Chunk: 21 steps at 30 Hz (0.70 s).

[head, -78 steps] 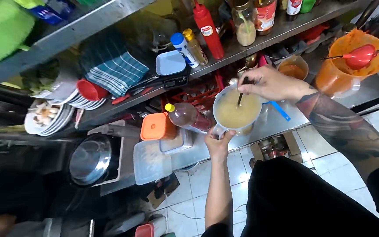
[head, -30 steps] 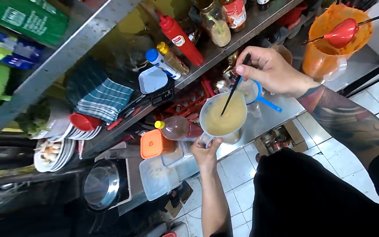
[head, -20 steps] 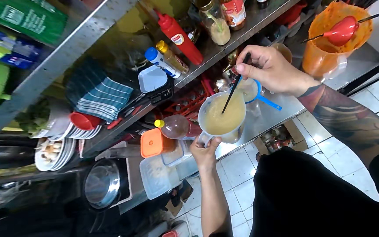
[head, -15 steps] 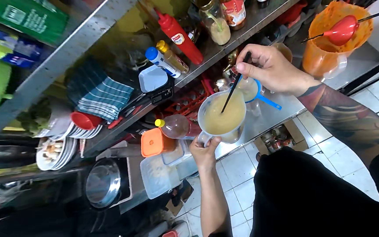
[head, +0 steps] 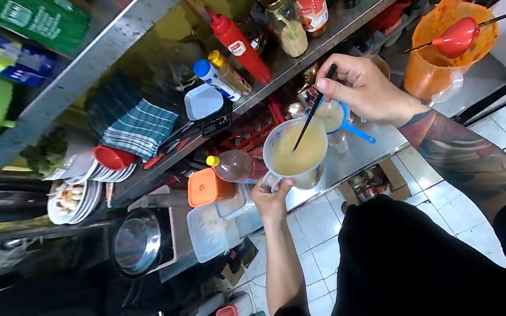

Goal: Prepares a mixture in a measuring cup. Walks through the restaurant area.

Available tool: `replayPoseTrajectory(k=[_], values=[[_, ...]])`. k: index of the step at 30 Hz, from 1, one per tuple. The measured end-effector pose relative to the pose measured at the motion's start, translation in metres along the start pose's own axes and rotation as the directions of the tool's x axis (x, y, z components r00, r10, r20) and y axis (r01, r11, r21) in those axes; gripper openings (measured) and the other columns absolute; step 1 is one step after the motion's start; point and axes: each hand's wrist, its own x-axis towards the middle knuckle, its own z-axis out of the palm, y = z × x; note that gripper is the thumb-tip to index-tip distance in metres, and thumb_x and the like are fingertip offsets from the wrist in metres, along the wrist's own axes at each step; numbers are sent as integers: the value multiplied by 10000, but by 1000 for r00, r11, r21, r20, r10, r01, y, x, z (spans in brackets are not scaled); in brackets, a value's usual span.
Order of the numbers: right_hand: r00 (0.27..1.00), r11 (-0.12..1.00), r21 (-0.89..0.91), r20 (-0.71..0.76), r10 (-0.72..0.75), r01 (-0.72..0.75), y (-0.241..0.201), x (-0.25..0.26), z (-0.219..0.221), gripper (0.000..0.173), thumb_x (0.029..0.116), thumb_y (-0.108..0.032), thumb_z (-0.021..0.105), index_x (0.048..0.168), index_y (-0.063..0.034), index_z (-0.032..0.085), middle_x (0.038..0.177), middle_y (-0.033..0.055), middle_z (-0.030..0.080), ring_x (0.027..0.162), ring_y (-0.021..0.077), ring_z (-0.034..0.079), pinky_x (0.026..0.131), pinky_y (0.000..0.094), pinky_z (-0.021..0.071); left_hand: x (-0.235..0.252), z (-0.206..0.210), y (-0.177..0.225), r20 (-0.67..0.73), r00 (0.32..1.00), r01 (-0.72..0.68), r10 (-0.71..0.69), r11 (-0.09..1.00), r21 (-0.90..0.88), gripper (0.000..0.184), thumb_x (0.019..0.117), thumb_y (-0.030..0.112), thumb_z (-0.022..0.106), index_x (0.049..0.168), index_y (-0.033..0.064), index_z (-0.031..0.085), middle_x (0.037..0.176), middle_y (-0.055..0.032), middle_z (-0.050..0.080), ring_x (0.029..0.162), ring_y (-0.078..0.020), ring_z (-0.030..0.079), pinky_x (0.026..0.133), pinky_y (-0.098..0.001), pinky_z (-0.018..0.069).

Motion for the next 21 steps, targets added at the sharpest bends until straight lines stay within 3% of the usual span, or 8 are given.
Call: replayPoseTrajectory(k=[10, 21], values=[[1000, 1000, -20, -14, 15, -15, -4, -1, 0, 226, 1082, -232, 526, 1125, -48, 651, 864, 7, 686, 769, 75, 655, 708, 251, 565, 3, -2, 0, -2, 1000, -4, 4, 1000, 10, 295, 734, 246, 932, 822, 180, 658, 660, 97, 580, 576, -28, 549, 572, -203, 512], [1000, 1000, -12, -14, 1, -1, -5, 1, 1, 223, 1083, -225, 528, 1123, -41, 648, 855, 9, 678, 766, 79, 651, 712, 252, 565, 4, -4, 2, 0, 1000, 2, -2, 1000, 9, 295, 736, 251, 932, 848, 181, 668, 686, 99, 601, 598, -28, 569, 598, -206, 530]])
